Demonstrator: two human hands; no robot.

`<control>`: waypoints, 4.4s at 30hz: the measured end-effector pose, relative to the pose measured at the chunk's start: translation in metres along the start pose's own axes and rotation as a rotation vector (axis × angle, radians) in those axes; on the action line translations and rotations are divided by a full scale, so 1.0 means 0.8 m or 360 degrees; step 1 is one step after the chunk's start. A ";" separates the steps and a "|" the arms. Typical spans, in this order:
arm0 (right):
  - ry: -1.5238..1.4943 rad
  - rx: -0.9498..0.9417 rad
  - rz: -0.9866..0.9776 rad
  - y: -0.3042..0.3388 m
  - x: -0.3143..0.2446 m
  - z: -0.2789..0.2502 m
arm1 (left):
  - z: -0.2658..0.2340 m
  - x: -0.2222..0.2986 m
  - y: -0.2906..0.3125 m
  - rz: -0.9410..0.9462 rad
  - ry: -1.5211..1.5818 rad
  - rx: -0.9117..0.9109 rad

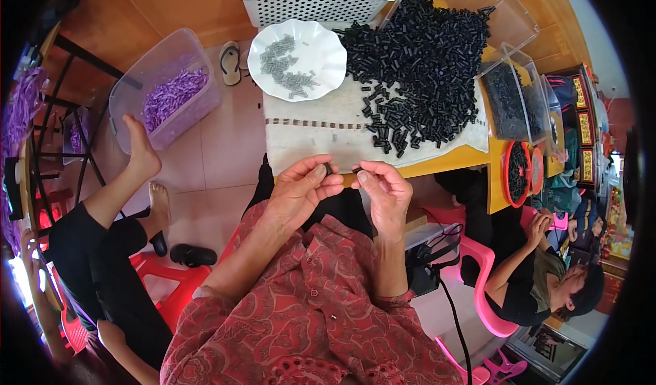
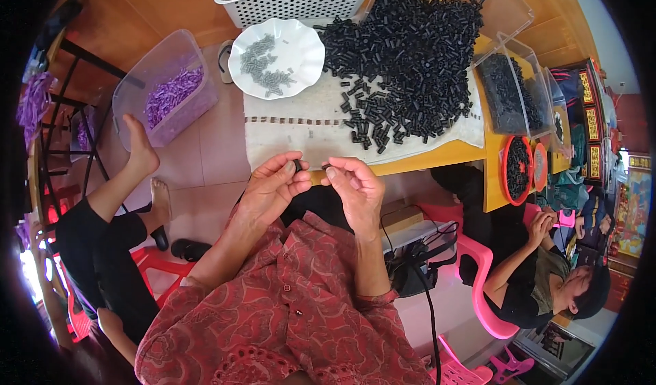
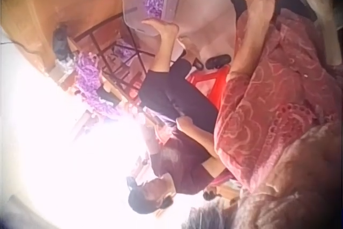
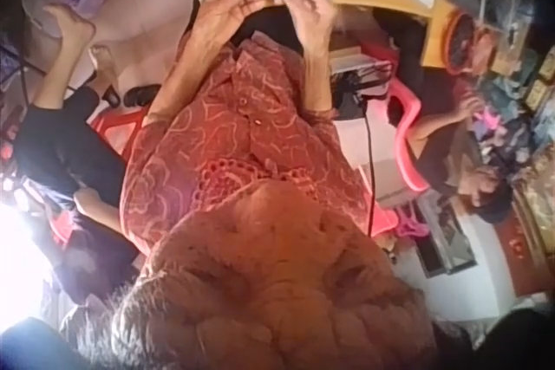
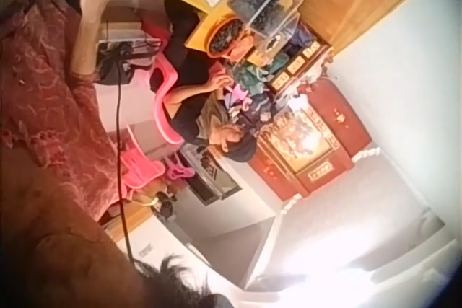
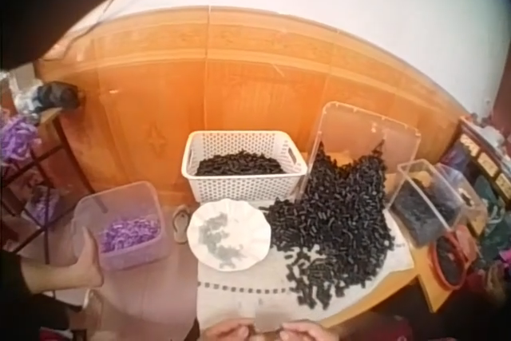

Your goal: Assembling small silver pins into black plastic or metal tubes at a workbench.

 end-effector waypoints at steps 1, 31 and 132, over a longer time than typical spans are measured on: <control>-0.0004 -0.0004 0.0004 0.002 0.002 0.003 | -0.001 0.000 0.001 0.0002 0.0000 0.0004; -0.0029 -0.0095 -0.0056 0.017 0.013 0.043 | -0.004 -0.007 0.003 0.0129 0.0123 -0.0026; 0.1018 -0.0220 -0.0604 -0.003 -0.013 0.058 | -0.004 0.066 -0.026 0.0353 -0.0921 0.0324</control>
Point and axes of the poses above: each hand's wrist, its own y-axis away from the middle knuckle, its own z-axis out of the palm, x = y × z, the point moved 5 cm from there along -y, towards the middle knuckle, and after that the axes turned 10 degrees about -y, right-handed, at the moved point
